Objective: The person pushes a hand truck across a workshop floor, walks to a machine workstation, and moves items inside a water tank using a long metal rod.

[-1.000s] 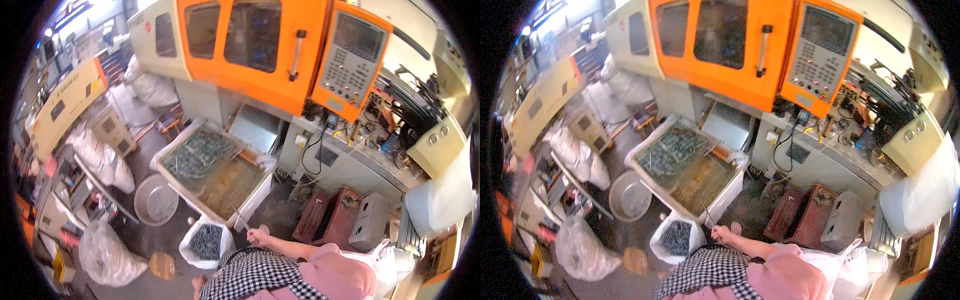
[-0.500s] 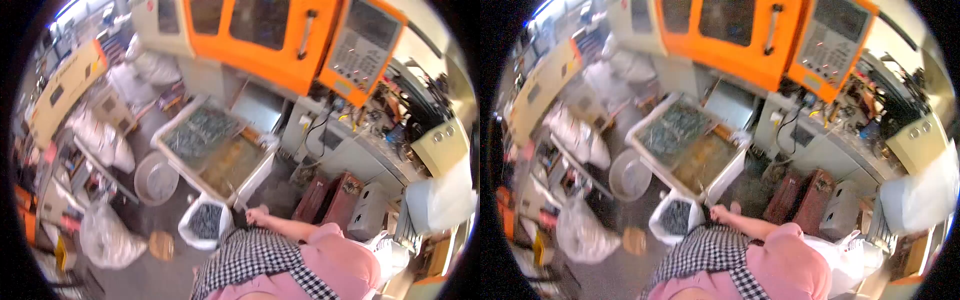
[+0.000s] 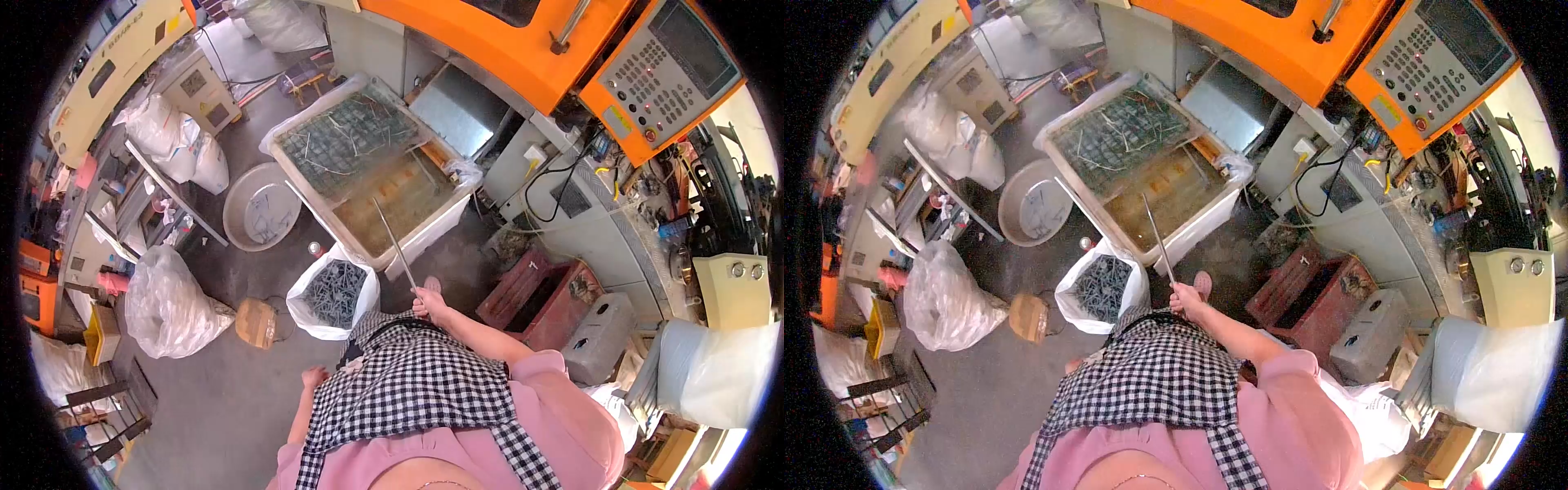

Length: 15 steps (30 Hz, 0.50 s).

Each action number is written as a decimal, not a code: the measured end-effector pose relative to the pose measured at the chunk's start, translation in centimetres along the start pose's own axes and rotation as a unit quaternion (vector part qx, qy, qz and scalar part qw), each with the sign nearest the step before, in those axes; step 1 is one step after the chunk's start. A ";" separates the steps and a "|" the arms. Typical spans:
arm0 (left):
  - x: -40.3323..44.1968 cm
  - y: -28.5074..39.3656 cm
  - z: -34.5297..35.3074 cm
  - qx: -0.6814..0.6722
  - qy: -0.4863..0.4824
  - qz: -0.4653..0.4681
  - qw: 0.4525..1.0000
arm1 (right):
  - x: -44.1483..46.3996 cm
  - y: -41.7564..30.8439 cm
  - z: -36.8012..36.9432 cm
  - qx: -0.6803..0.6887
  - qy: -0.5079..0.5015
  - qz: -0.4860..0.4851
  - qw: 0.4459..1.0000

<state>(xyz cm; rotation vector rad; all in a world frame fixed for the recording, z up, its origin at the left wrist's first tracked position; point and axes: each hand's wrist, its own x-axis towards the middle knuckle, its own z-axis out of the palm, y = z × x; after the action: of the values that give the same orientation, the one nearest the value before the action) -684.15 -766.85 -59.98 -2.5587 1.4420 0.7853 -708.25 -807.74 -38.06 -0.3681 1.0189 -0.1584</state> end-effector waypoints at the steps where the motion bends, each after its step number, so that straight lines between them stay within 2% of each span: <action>1: 0.2 -0.7 0.9 -0.003 -0.024 0.038 0.999 | -0.5 -0.5 0.4 -0.011 0.004 0.020 1.000; 2: 0.3 -1.0 1.0 -0.007 -0.048 0.076 0.996 | -0.8 -0.8 0.7 -0.022 0.008 0.040 0.999; 3: 0.3 -0.9 0.9 -0.006 -0.048 0.076 0.996 | -0.9 -0.9 0.9 -0.022 0.007 0.041 0.999; 5: 0.2 -0.2 0.5 -0.001 -0.048 -0.009 0.999 | -0.7 -1.0 0.7 -0.034 -0.011 0.030 0.999; 8: -0.2 2.1 -3.6 -0.023 -0.037 0.011 0.999 | 0.3 -0.5 0.3 -0.026 0.004 0.029 0.999; 9: -0.5 3.8 -6.0 -0.219 -0.097 -0.098 0.966 | 0.6 -0.6 0.3 -0.027 0.003 0.029 0.999; 10: -1.2 6.8 -10.7 -0.465 -0.094 -0.240 0.847 | 0.8 -0.6 0.3 -0.027 0.016 0.042 0.999; 11: -1.9 10.0 -15.9 -0.599 -0.046 -0.365 0.711 | 1.0 -0.6 0.3 -0.028 0.028 0.056 0.998; 15: -1.1 11.3 -17.0 -0.606 -0.021 -0.379 0.699 | 1.1 -0.4 -0.1 -0.031 0.039 0.041 0.998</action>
<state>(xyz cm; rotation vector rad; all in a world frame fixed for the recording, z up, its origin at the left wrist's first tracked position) -687.38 -777.76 -43.04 -3.3128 -0.6040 1.9480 -707.71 -808.45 -38.87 -0.3779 1.1158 -0.0683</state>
